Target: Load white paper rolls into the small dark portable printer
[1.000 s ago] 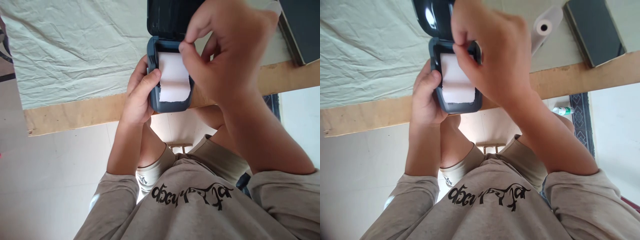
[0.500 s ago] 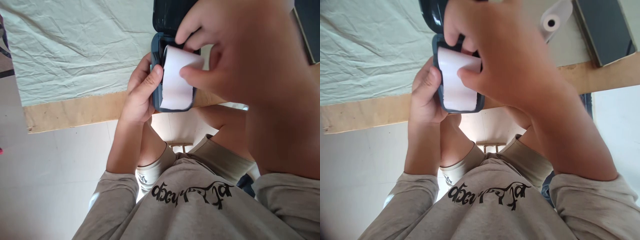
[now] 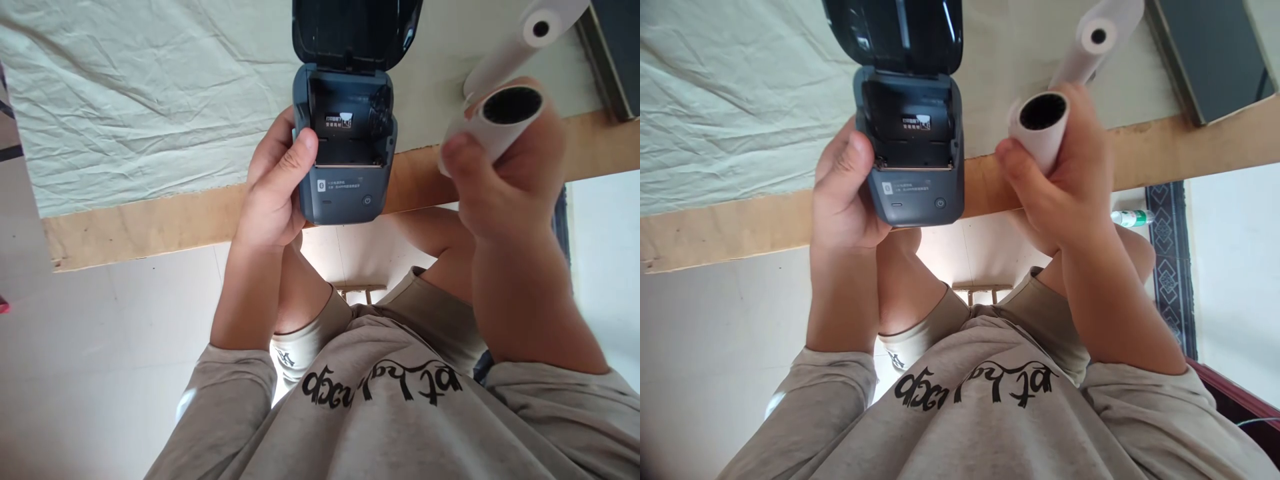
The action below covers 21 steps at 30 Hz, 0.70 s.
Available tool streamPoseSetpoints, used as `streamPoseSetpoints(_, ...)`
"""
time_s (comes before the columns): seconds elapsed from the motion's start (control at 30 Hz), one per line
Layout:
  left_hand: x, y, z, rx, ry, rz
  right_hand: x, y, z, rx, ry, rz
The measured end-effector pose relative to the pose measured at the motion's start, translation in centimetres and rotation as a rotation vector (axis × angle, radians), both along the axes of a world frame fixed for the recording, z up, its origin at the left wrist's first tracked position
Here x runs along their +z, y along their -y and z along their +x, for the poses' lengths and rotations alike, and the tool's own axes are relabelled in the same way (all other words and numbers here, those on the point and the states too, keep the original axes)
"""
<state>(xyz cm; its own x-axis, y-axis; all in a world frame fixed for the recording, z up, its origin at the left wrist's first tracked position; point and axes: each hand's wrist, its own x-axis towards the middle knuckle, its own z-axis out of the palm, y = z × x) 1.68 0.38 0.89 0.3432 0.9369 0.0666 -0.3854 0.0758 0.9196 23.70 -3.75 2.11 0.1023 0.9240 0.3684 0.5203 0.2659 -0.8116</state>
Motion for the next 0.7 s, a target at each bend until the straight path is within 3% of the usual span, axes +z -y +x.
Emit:
streamPoseSetpoints(0.1,-0.4,-0.2,0.0,-0.02,-0.013,0.025,0.9,-1.2,-0.3,0.025,0.352,0.098)
streamPoseSetpoints(0.17,-0.5,-0.2,0.0,-0.014,0.002,0.029,1.3,-2.1,-0.4,0.028,0.461,0.108)
streamPoseSetpoints(0.33,-0.2,0.1,0.2,0.016,0.006,-0.01,0.9,-2.9,-0.9,-0.027,0.538,-0.07)
streamPoseSetpoints(0.5,-0.4,0.0,0.2,0.044,-0.007,0.007,1.3,-1.2,-0.8,-0.017,0.508,-0.223)
streamPoseSetpoints(0.6,-0.4,0.0,0.1,0.039,-0.021,0.011,1.4,0.0,0.9,-0.058,0.392,-0.009)
streamPoseSetpoints(0.67,-0.2,0.0,0.1,0.021,-0.029,-0.002,1.0,0.1,2.6,-0.262,0.319,0.178)
streamPoseSetpoints(0.7,-0.2,0.0,0.2,0.014,-0.031,-0.008,0.7,0.0,3.4,-0.293,0.308,0.202)
